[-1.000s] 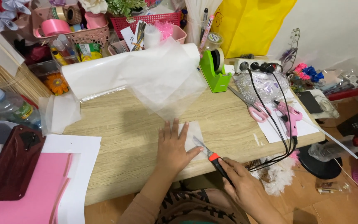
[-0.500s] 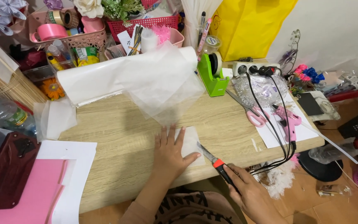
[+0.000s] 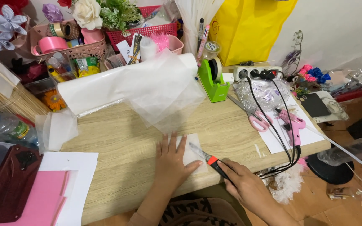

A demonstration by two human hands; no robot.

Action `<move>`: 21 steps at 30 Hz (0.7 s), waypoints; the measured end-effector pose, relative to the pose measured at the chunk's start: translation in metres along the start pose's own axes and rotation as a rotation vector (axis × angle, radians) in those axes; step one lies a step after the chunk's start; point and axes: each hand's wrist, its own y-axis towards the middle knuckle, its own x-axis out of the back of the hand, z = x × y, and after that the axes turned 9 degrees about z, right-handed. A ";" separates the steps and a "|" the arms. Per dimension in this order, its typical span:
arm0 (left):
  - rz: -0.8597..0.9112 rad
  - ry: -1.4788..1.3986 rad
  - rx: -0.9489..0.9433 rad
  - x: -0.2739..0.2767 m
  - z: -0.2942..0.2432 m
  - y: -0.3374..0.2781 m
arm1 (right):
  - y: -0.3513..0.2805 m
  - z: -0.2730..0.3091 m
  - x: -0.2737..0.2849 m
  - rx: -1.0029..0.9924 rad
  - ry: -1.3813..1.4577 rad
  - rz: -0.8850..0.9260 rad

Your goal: The person unrolls a sheet of white translucent material on a wooden table and smooths it out. They use a utility knife to cut the material into smaller rectangular pieces, repeating the process multiple times.

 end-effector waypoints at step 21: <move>0.239 -0.059 0.098 0.005 -0.002 0.007 | 0.025 -0.020 -0.012 0.078 -0.183 -0.114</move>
